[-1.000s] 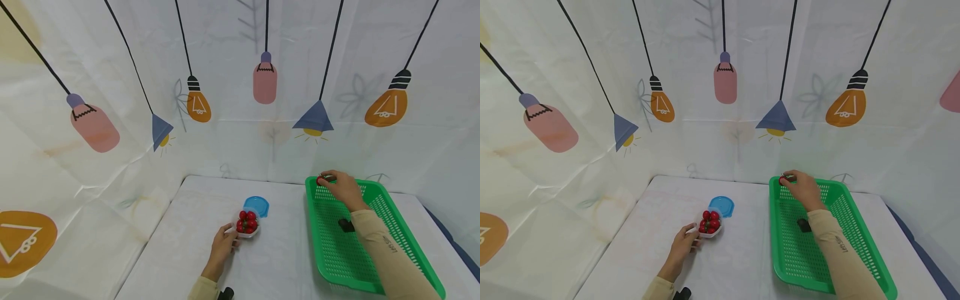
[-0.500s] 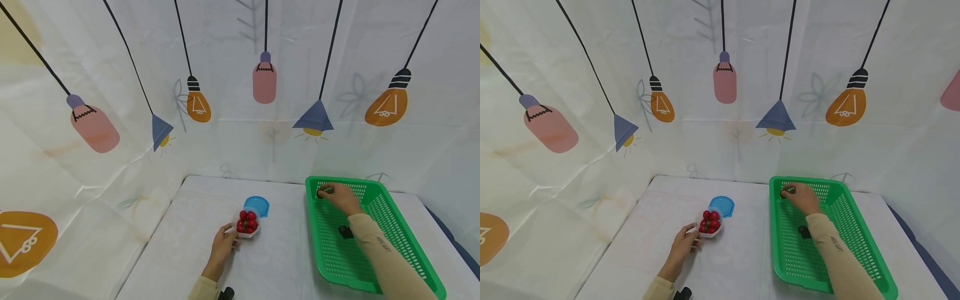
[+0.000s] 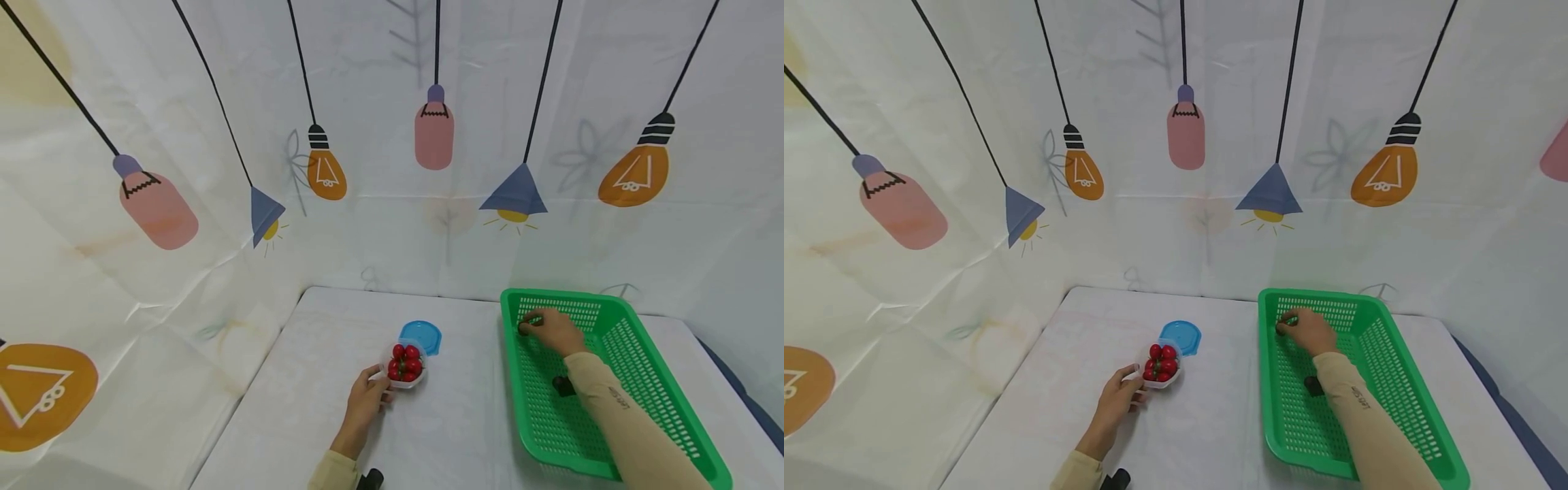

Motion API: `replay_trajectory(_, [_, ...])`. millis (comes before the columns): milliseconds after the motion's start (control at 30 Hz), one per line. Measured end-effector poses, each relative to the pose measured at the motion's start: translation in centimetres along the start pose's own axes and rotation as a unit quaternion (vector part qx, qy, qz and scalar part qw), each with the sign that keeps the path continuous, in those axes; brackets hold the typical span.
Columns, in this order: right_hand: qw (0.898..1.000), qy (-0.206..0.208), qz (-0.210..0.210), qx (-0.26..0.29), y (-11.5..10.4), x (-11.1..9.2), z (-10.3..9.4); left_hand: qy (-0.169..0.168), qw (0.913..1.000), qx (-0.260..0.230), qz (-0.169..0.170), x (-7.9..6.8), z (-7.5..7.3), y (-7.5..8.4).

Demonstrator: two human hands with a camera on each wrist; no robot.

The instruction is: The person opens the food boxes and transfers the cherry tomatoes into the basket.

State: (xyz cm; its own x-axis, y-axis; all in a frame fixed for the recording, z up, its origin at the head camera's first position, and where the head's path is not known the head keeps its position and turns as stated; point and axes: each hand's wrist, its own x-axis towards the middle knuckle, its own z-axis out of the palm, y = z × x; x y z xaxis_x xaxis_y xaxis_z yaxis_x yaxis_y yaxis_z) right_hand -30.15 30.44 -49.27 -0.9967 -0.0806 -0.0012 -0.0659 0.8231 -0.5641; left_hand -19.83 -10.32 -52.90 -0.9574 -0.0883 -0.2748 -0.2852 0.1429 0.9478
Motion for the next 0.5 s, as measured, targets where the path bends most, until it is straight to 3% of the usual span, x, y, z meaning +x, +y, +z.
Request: replay_trajectory(500, [0.999, -0.027, 0.035, -0.012, 0.62, 0.3, 1.02, 0.004, 1.0, 0.006, -0.002, -0.11, 0.09, 0.18])
